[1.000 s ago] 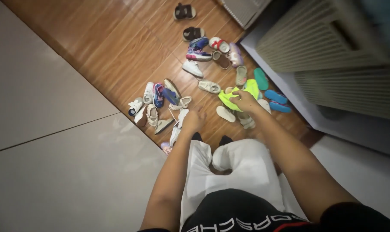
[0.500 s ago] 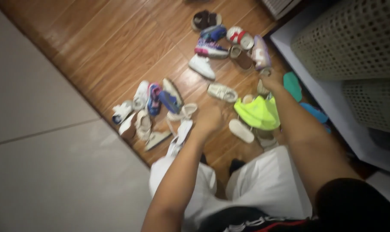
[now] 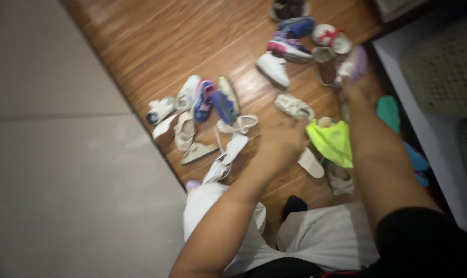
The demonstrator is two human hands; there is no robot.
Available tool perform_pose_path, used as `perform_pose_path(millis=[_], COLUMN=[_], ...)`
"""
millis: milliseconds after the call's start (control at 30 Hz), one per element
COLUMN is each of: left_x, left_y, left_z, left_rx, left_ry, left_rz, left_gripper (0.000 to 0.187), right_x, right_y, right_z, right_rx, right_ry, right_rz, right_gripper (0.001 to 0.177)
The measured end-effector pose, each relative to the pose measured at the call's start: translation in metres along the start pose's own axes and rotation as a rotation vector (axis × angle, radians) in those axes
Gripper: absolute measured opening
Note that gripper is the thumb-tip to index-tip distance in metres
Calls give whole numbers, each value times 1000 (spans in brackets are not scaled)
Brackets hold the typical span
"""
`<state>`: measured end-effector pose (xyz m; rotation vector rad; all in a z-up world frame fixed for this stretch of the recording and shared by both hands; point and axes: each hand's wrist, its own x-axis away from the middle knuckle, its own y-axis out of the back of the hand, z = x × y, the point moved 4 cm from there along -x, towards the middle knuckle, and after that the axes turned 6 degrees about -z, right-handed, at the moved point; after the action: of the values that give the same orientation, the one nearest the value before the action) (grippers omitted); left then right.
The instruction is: Cleaning and organizing various pairs of children's shoes into a storage cabinet.
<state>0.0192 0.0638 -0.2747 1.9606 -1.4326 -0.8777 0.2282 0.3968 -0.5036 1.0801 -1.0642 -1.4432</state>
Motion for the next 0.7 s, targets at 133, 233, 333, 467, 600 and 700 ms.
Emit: perform_pose_path(millis=[133,233,333,467,600,700], left_x=[-10,-16,-24,-39,-42,-41], left_y=[-3,-5,-2,27,63,83], left_z=[-1,2,17,60,82,57], left_rx=[16,-59,-58,46,59,-189], left_ry=[184,180,171,249,300,2], left_rz=[162,199,235,-76,-240,-478], left_gripper=[56,56,55,55,60,83], right_x=[8,10,14,11,66,87], right_y=[2,8,20,12,104,110], right_z=[10,8,5,45,143,178], right_rx=[30,-332,-671,-1454,-1232,-1221], right_ry=[11,-248,-565,-474,-12,227], right_rz=[287,269,227,601,1083,1228], right_gripper=[68,64,65,68,49,44])
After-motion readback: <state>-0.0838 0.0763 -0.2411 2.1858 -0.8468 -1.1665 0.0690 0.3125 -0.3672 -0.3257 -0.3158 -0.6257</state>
